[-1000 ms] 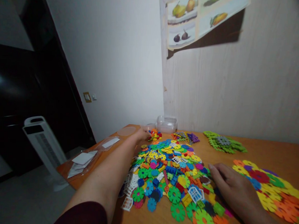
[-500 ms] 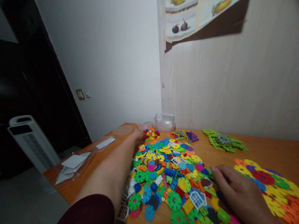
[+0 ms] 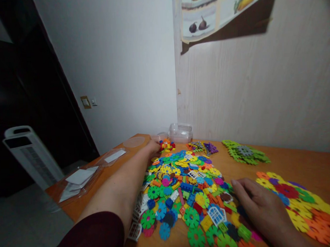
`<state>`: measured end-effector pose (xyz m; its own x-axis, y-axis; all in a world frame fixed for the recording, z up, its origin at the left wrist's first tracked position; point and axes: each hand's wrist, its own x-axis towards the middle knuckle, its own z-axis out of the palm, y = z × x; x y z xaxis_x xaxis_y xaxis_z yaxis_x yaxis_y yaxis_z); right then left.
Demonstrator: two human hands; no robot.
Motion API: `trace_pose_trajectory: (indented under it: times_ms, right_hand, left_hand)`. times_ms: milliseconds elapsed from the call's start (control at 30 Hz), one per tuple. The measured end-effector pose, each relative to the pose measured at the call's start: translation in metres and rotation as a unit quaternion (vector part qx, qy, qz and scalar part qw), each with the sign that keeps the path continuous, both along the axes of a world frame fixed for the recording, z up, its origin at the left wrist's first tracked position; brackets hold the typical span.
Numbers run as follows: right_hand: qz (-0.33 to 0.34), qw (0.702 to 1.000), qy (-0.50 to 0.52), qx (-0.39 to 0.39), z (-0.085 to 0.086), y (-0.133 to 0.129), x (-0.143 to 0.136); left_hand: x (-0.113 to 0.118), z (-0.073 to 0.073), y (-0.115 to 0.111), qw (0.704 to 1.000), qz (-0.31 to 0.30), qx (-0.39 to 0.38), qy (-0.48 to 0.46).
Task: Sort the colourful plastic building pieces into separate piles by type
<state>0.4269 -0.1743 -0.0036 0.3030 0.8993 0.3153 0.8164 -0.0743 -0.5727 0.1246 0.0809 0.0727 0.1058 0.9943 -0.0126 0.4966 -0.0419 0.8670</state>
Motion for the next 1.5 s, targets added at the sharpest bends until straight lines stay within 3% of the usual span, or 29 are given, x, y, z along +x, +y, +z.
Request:
trace_pose_trajectory:
  times_ms: [167, 267, 333, 433, 600, 700, 900, 1167, 1267, 1333, 1500]
  right_hand:
    - [0.009, 1.000, -0.011, 0.025, 0.003, 0.000, -0.003]
    - [0.016, 0.999, -0.010, 0.033, 0.007, -0.002, -0.007]
    - [0.018, 0.999, -0.006, 0.033, 0.010, -0.004, -0.010]
    - [0.027, 0.999, -0.003, 0.028, 0.013, -0.006, -0.015]
    - [0.062, 0.998, 0.003, 0.032, 0.012, -0.007, -0.018]
    - [0.073, 0.996, -0.006, 0.043, 0.010, -0.006, -0.019]
    - [0.089, 0.995, -0.037, 0.028, 0.011, -0.006, -0.023]
    - [0.104, 0.993, -0.039, 0.026, 0.004, -0.001, -0.018]
    - [0.108, 0.993, -0.039, 0.037, 0.003, -0.001, -0.018]
    - [0.106, 0.993, -0.034, 0.036, 0.004, -0.002, -0.019]
    - [0.099, 0.995, -0.024, 0.017, 0.005, -0.004, -0.021]
  left_hand:
    - [0.013, 0.011, -0.005, 0.995, -0.028, 0.070, 0.062]
    - [0.027, 0.018, -0.027, 0.982, -0.113, 0.115, 0.096]
    - [0.037, 0.023, -0.052, 0.948, -0.245, 0.156, 0.129]
    - [0.046, 0.031, -0.097, 0.884, -0.414, 0.150, 0.158]
    - [0.049, 0.038, -0.154, 0.785, -0.564, 0.135, 0.217]
    - [0.050, 0.035, -0.167, 0.747, -0.591, 0.159, 0.260]
    - [0.053, 0.026, -0.175, 0.719, -0.564, 0.224, 0.338]
    - [0.058, 0.022, -0.178, 0.707, -0.543, 0.251, 0.377]
    - [0.057, 0.023, -0.176, 0.717, -0.541, 0.248, 0.363]
    - [0.054, 0.026, -0.170, 0.747, -0.539, 0.216, 0.323]
    - [0.038, 0.036, -0.128, 0.882, -0.445, 0.071, 0.140]
